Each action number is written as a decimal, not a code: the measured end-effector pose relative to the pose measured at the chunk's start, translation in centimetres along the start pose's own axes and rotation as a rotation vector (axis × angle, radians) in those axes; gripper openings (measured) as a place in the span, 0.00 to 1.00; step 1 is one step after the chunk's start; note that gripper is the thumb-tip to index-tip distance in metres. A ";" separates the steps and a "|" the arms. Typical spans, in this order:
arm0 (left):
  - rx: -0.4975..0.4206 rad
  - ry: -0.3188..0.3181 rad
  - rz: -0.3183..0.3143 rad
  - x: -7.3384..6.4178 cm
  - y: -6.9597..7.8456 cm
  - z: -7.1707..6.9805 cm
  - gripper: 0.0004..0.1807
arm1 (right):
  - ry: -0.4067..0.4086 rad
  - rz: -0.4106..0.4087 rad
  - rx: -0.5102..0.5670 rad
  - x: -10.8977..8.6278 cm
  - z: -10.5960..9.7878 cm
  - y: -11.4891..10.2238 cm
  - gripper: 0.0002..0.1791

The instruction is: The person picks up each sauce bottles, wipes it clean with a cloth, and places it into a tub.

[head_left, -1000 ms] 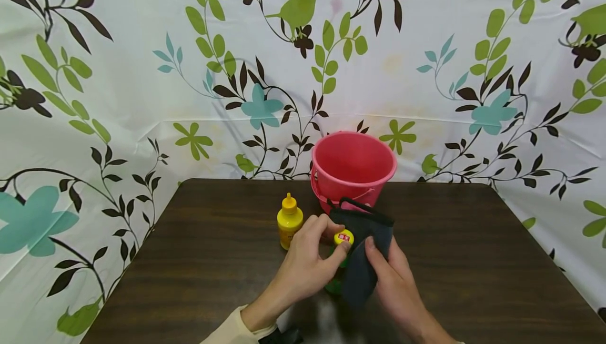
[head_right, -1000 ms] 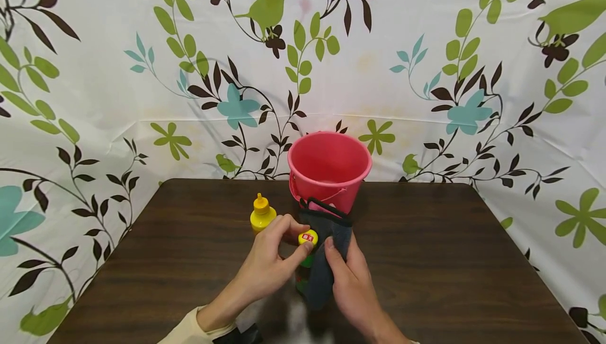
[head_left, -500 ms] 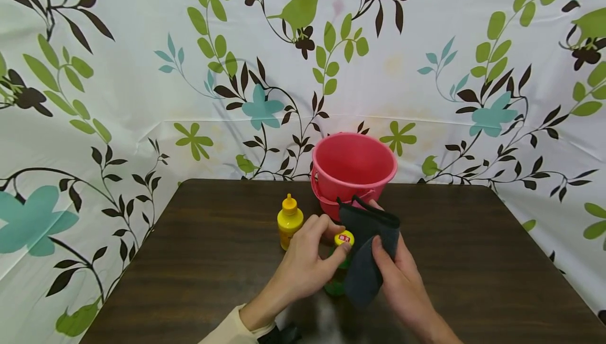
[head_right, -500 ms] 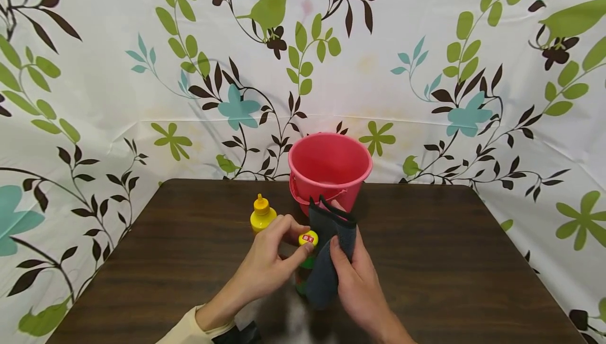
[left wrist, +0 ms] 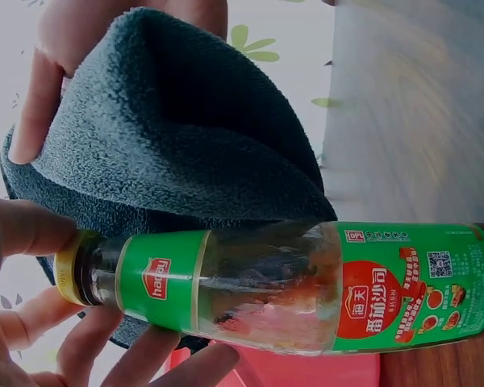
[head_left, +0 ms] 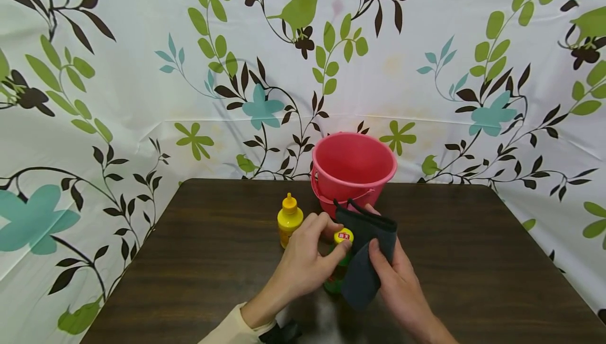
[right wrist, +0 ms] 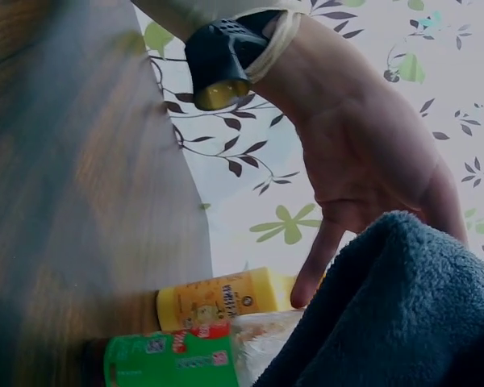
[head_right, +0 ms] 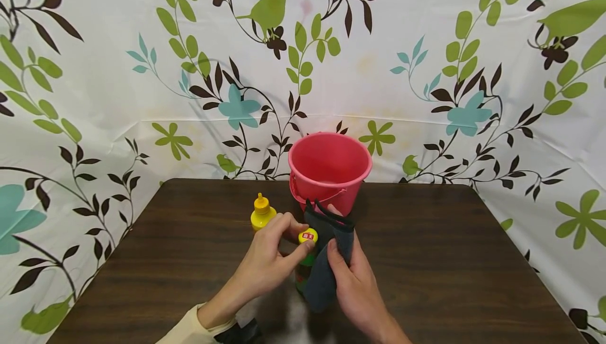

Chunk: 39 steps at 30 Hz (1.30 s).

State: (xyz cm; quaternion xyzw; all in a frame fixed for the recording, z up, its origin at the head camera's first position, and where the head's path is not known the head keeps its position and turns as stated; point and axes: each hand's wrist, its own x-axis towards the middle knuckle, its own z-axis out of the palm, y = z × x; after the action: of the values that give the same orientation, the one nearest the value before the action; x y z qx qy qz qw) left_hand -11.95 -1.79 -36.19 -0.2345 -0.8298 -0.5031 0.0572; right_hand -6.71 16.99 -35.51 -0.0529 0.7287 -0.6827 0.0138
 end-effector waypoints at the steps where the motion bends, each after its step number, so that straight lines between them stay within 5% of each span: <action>1: 0.001 0.003 0.002 0.0 0.0 0.0 0.10 | 0.004 0.005 -0.003 0.0 0.1 0.0 0.28; 15: -0.015 0.020 -0.010 0.0 -0.1 0.3 0.11 | -0.002 -0.020 -0.017 -0.1 0.9 0.8 0.28; 24: -0.081 0.039 0.098 -0.6 -0.6 0.4 0.18 | 0.016 -0.025 0.009 0.3 1.4 1.9 0.29; 31: -0.145 0.022 0.040 -0.7 -0.6 0.2 0.16 | -0.018 -0.025 -0.018 0.4 2.2 3.3 0.31; 39: -0.140 -0.006 0.023 -0.6 -0.7 0.1 0.16 | -0.048 0.080 -0.009 0.8 2.3 5.4 0.34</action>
State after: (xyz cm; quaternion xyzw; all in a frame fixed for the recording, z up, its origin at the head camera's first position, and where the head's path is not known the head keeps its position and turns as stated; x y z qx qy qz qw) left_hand -11.73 -2.13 -36.97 -0.2491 -0.7901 -0.5584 0.0440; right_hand -7.62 14.93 -40.98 -0.0400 0.7328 -0.6767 0.0584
